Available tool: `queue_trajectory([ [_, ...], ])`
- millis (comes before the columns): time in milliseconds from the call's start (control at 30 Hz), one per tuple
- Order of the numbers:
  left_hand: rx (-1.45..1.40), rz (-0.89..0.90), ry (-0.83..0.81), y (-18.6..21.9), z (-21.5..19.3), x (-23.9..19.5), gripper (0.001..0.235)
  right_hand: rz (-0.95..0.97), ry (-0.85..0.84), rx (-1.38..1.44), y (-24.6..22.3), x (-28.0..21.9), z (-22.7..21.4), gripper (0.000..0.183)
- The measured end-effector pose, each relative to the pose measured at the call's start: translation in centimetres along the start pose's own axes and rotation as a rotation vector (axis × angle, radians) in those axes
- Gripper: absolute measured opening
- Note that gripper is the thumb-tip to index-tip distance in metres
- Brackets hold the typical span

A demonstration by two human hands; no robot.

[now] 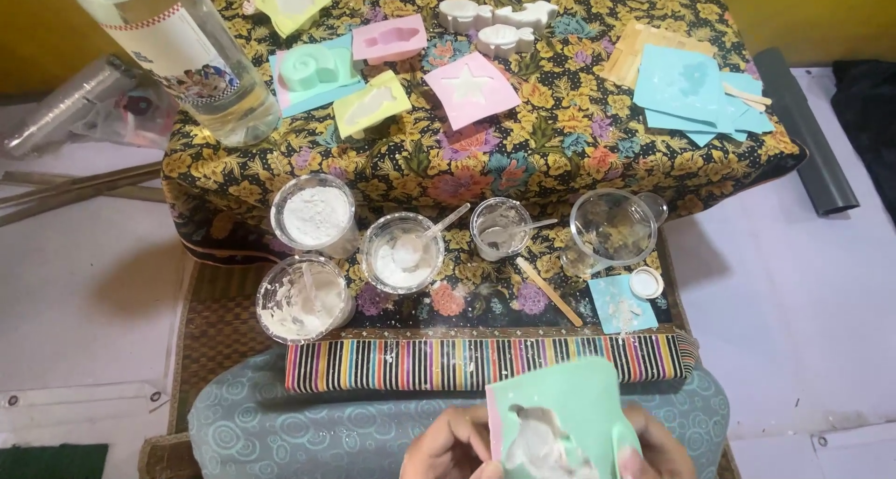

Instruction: Filling a star-shaped silicone mold with a white paste mixture using a wooden stick.

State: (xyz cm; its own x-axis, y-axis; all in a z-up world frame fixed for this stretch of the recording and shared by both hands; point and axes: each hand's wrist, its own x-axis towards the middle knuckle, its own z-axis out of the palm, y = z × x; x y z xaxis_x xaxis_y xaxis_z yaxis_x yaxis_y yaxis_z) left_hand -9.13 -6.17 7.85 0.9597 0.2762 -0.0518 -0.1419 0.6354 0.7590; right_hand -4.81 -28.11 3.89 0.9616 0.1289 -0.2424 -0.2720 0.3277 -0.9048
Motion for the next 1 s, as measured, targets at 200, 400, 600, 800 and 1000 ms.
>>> queue_trajectory([
  [200, 0.373, -0.385, 0.015, 1.5, -2.1, 5.9, 0.057, 0.434, 0.232, -0.137, -2.6, 8.8, 5.3, 0.038],
  [400, 0.857, -0.414, 0.095, -1.6, -5.3, 10.6, 0.026, 0.553, 0.092, -0.327, -2.3, 12.7, 7.8, 0.055],
  [600, 0.943, -0.572, 0.173, -1.7, -5.1, 11.9, 0.016, 0.358, 0.002, -0.486, 0.7, 14.4, 6.2, 0.048],
  [800, 0.866, -0.573, 0.162, -3.0, -6.0, 12.1, 0.015, 0.317, 0.051, -0.429, 1.5, 15.4, 5.3, 0.06],
  [1000, 0.808, -0.485, 0.156, -3.2, -6.4, 11.7, 0.016, 0.326, 0.029, -0.372, -0.1, 14.4, 5.5, 0.069],
])
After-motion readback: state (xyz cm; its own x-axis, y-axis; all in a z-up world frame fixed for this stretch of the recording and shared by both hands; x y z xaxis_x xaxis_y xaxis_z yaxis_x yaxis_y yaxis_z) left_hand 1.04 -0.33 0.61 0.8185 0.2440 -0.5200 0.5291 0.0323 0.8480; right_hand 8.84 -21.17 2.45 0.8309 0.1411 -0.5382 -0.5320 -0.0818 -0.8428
